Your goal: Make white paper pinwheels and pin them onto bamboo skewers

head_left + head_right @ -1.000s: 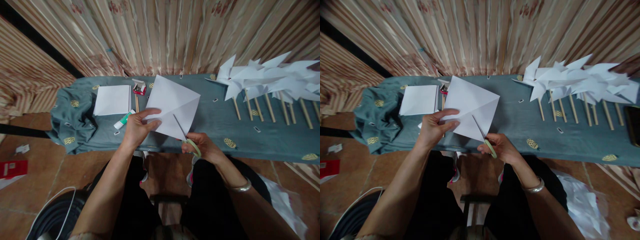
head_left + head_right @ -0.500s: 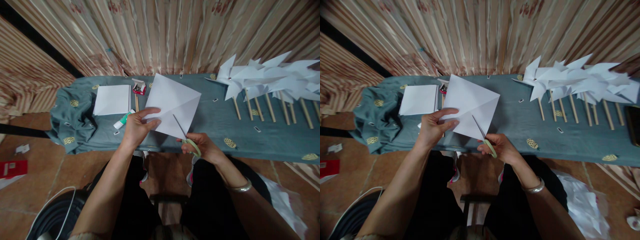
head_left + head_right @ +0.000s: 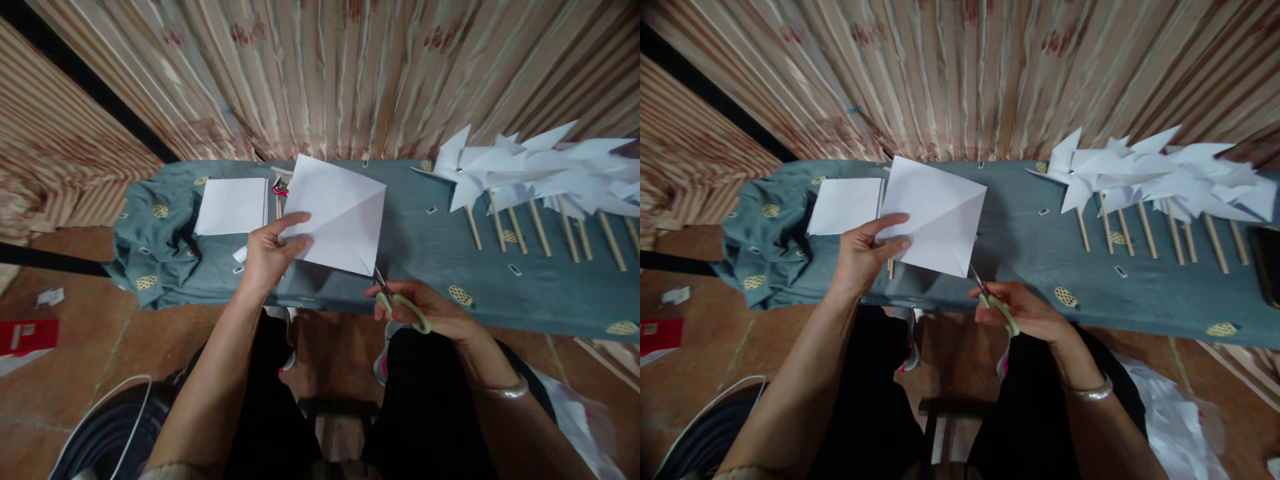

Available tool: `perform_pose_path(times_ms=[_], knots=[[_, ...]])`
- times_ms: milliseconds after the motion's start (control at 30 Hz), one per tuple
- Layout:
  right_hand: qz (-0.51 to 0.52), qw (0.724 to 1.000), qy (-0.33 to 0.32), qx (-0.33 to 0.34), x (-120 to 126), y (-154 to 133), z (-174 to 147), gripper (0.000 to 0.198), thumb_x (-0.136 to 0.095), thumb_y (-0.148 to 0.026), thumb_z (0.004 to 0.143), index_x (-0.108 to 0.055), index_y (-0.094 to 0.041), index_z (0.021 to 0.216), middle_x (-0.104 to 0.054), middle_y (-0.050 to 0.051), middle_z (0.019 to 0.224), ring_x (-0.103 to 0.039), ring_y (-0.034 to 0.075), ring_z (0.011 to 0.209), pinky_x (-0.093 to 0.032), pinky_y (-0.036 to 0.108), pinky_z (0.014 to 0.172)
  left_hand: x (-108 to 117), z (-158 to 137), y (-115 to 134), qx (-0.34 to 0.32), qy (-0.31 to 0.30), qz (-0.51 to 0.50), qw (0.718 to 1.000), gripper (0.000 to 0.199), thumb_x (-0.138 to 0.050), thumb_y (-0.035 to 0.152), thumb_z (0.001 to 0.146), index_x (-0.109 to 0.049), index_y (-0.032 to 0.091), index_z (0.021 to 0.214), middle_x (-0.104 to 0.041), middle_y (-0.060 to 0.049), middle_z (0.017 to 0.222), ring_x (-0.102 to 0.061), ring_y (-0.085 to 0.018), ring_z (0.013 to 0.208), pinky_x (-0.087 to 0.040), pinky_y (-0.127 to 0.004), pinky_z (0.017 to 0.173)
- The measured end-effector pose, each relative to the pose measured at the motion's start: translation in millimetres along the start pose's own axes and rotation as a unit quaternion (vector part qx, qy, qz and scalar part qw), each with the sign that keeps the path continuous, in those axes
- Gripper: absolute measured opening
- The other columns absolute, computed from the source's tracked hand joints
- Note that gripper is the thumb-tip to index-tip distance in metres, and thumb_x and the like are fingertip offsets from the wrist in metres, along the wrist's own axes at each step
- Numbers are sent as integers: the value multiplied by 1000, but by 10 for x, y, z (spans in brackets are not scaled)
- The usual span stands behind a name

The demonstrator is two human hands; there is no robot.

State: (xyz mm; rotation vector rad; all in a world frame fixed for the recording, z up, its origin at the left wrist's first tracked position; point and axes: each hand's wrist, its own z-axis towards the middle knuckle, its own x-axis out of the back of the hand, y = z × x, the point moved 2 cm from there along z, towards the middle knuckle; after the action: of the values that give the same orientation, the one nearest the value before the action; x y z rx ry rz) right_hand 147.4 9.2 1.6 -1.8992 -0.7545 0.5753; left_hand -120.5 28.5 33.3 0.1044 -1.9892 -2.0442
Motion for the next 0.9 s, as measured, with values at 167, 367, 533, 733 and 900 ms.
perform_pose_path(times_ms=[167, 367, 533, 733, 900], knots=[[11, 987, 154, 55, 269, 79, -153, 63, -74, -66, 67, -67, -19, 107, -72, 8, 88, -64, 20, 72, -49, 33, 67, 28, -23, -19, 0, -14, 6, 1000, 45, -82, 24, 61, -75, 21, 106, -74, -6, 112, -70, -16, 86, -56, -20, 64], [46, 922, 352, 158, 514, 101, -89, 53, -74, -63, 69, -65, -26, 107, -73, 6, 97, -67, 25, 94, -50, 38, 88, -229, -164, -60, 39, -124, 2, 992, 60, -79, 19, 61, -69, 20, 120, -70, -8, 122, -70, -18, 90, -58, -24, 72], [-11, 901, 407, 151, 580, 37, 11, 51, -80, -52, 67, -65, -25, 107, -73, 5, 101, -67, 23, 98, -52, 34, 82, -398, -225, -105, 46, -168, -17, 985, 79, -77, 14, 60, -56, 24, 135, -61, -9, 136, -69, -20, 102, -57, -25, 78], [23, 931, 352, 93, 530, 39, 64, 51, -90, -44, 50, -70, -20, 90, -71, 2, 80, -65, 17, 72, -51, 28, 60, -449, -234, -114, 76, -196, 28, 977, 78, -79, 16, 59, -57, 24, 134, -60, -10, 138, -68, -16, 83, -53, -21, 64], [111, 933, 335, 74, 448, 57, 99, 46, -92, -37, 42, -71, -19, 79, -68, -2, 68, -58, 12, 57, -47, 24, 51, -442, -203, -126, 140, -162, -57, 975, 85, -87, 30, 57, -55, 20, 136, -71, -8, 112, -67, -19, 78, -53, -29, 69]])
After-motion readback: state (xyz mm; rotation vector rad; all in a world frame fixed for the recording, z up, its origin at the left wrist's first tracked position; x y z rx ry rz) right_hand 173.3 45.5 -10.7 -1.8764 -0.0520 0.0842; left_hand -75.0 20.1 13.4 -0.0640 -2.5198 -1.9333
